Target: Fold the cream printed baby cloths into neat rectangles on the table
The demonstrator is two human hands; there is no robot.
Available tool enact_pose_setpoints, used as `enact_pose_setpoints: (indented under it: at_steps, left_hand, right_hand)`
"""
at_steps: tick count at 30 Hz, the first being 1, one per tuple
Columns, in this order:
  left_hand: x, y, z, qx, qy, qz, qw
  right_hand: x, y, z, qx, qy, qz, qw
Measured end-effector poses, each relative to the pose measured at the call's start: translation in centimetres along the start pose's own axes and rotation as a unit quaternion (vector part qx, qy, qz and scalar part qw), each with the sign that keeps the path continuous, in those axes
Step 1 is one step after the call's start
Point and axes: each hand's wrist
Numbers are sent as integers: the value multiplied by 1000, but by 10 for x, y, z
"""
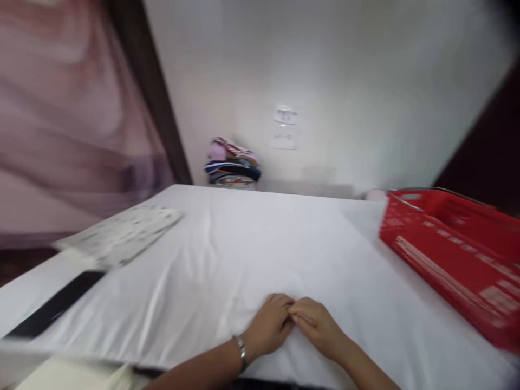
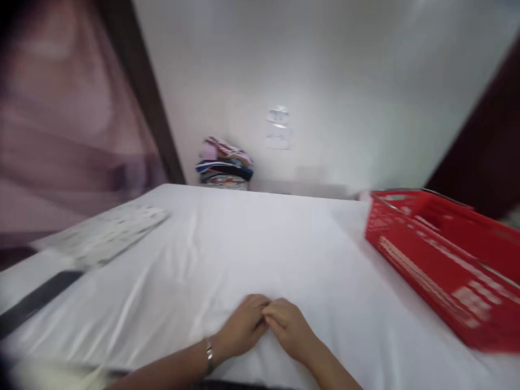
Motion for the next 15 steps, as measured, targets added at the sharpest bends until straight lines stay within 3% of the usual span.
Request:
enact_pose_setpoints:
  at_steps: [2, 4, 7, 9, 12, 13, 15]
  left_hand:
    - [4, -3, 1, -14, 33, -12, 999]
    - [17, -1, -2, -33, 21, -36, 999]
    - [51, 21, -14, -107, 15, -19, 994]
    - [80, 53, -25, -175, 60, 30, 982]
    - [126, 122, -40, -242, 182, 148, 941]
    - [141, 147, -45, -237, 236, 201, 921]
    - [168, 196, -53, -212, 368, 313, 850]
  right_hand:
    - [-13, -16, 6, -36, -7, -11, 999]
    - [-33, -28, 9, -82, -17, -62, 994]
    - [-67, -39, 4, -90, 10, -148, 985]
    - [-83, -41, 0, -83, 32, -179, 980]
    - [-95, -40, -2, -87, 63, -205, 973]
    - [-97, -40, -1, -87, 78, -210, 971]
    - [-101, -38, 1, -90, 111, -218, 965]
Point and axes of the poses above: each hand's wrist, its own z-axis towards the middle knuckle, its own y-axis out of the back of the hand, x = y × z, and after that the axes turned 7 degrees about -x, right-handed
